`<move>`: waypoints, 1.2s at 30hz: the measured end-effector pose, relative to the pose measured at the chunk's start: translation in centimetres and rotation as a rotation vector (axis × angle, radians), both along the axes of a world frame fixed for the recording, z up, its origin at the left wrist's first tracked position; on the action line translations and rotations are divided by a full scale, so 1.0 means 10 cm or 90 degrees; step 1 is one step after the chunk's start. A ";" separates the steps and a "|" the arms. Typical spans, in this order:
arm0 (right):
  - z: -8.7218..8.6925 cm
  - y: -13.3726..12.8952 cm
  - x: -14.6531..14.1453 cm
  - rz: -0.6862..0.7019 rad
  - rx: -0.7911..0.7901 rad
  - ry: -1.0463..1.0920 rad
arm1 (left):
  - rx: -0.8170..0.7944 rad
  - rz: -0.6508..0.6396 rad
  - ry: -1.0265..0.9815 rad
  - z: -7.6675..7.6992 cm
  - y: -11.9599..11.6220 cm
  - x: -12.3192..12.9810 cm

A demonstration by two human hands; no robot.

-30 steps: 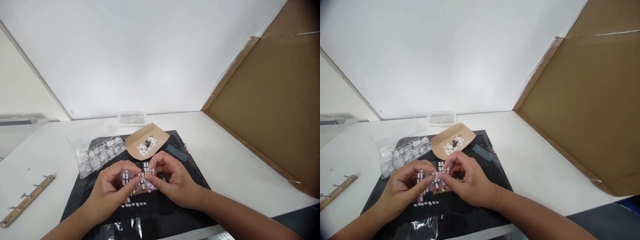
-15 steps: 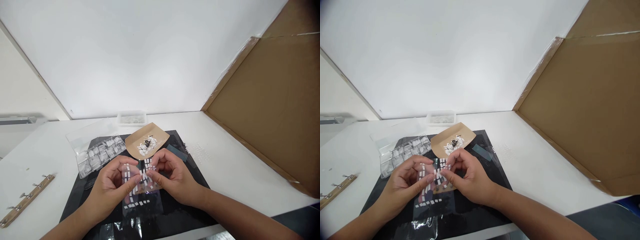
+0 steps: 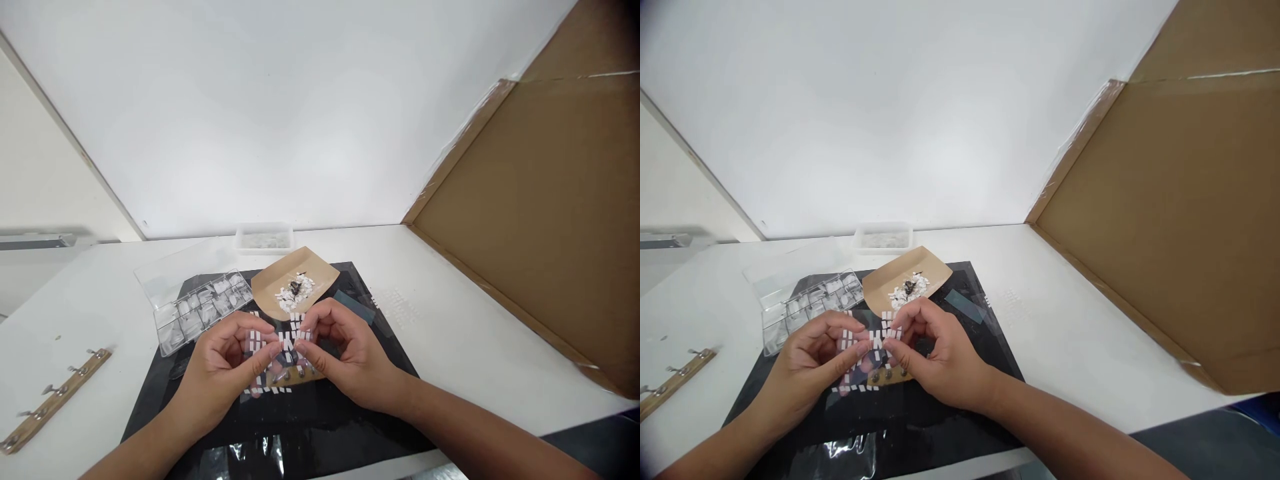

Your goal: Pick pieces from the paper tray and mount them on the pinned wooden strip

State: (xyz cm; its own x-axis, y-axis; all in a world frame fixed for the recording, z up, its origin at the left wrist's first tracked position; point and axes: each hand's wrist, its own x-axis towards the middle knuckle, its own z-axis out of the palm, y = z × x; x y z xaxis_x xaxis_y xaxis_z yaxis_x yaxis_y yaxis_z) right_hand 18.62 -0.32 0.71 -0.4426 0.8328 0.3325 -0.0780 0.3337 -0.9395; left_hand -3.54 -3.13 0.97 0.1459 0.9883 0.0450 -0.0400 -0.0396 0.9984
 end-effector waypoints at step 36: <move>0.16 0.04 0.08 -0.102 0.397 -0.252 | 0.090 -0.044 0.089 0.00 -0.02 -0.03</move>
